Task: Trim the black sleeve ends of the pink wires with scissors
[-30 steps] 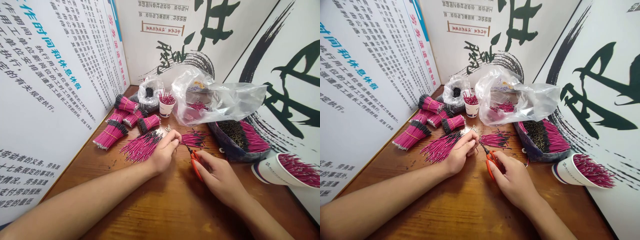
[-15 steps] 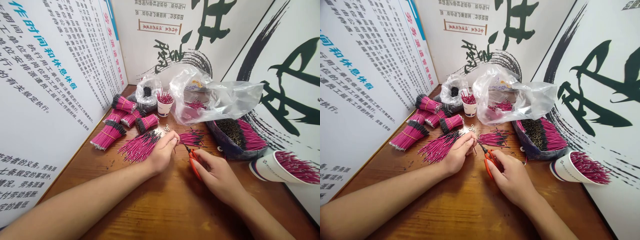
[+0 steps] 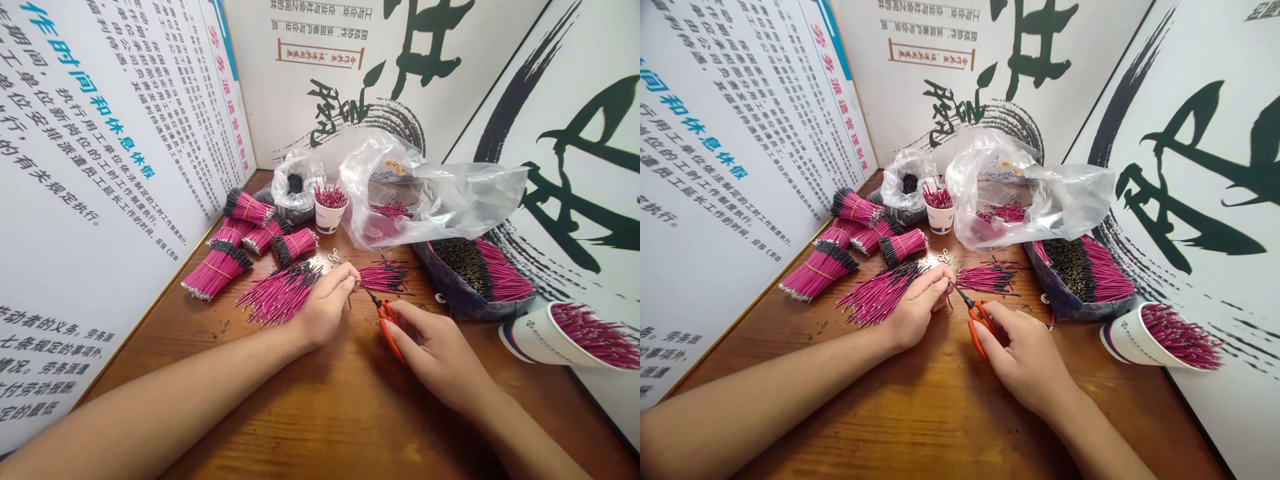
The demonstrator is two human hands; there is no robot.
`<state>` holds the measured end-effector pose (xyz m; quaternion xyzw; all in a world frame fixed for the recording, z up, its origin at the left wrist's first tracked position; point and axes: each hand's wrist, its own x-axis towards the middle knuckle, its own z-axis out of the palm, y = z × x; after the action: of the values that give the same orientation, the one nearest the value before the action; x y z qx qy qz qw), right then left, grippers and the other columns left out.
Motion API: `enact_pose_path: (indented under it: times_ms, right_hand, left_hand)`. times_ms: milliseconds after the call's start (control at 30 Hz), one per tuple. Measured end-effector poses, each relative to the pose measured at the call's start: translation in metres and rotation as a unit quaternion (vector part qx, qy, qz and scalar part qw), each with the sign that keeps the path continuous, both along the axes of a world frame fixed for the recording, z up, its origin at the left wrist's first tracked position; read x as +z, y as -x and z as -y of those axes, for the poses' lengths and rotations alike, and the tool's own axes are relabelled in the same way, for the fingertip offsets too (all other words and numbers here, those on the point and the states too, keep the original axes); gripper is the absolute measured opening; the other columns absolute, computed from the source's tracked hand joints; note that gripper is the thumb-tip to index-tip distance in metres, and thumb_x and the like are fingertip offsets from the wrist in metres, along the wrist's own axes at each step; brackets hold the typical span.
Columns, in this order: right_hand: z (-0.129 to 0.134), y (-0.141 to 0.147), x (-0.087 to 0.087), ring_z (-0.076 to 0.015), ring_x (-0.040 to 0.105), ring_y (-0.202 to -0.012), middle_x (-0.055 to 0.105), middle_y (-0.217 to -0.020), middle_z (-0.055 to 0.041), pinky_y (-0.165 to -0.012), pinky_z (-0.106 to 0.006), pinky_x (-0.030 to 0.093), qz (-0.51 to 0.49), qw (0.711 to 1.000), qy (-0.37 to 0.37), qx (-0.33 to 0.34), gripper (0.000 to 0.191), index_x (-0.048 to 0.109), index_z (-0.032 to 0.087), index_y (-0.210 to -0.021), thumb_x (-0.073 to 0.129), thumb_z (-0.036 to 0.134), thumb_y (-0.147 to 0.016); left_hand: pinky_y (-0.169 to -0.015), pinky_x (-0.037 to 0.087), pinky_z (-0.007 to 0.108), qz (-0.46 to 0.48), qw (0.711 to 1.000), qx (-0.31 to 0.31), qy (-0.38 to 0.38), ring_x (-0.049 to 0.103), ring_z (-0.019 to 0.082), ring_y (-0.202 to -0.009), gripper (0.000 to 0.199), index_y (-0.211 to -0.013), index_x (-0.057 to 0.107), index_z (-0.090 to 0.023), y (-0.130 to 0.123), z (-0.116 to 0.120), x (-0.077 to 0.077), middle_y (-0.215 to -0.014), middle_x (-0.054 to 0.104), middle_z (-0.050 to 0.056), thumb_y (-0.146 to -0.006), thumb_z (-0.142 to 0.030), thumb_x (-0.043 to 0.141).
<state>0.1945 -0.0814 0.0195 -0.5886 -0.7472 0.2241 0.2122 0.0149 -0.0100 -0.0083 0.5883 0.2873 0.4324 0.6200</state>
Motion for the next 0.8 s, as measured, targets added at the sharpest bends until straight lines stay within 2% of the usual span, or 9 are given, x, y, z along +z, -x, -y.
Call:
enact_pose_path:
  times_ms: [200,400,800]
  right_hand:
    - [0.0001,-0.0017,-0.0009,-0.0159,0.05,-0.062,0.058,-0.067,0.0008,-0.058,-0.026,0.034,0.011,1.0,-0.013,-0.003,0.029,0.054,0.022,-0.079,0.042,0.04,-0.098]
    - [-0.0008,-0.0008,-0.0006,-0.0158,0.051,-0.062,0.06,-0.068,0.0006,-0.058,-0.026,0.035,0.005,1.0,-0.007,-0.006,0.027,0.059,0.022,-0.086,0.044,0.041,-0.097]
    - [-0.0002,-0.0005,-0.0021,-0.0152,0.049,-0.058,0.056,-0.064,0.0017,-0.056,-0.026,0.035,0.009,1.0,-0.008,-0.014,0.028,0.056,0.022,-0.082,0.044,0.042,-0.097]
  left_hand:
    - [-0.052,0.022,0.027,-0.001,1.0,-0.001,-0.006,0.023,0.01,-0.055,0.023,-0.076,0.043,-0.019,0.0004,-0.0005,-0.0013,-0.064,0.031,-0.005,-0.096,-0.031,0.04]
    - [-0.052,0.021,0.027,0.001,1.0,-0.001,-0.001,0.023,0.01,-0.054,0.022,-0.078,0.044,-0.018,0.0002,-0.0005,-0.0004,-0.064,0.032,-0.005,-0.095,-0.032,0.041]
    - [-0.05,0.02,0.026,0.0,1.0,-0.003,0.012,0.025,0.01,-0.055,0.023,-0.079,0.044,-0.019,-0.0003,-0.0006,-0.0005,-0.067,0.035,-0.004,-0.095,-0.036,0.042]
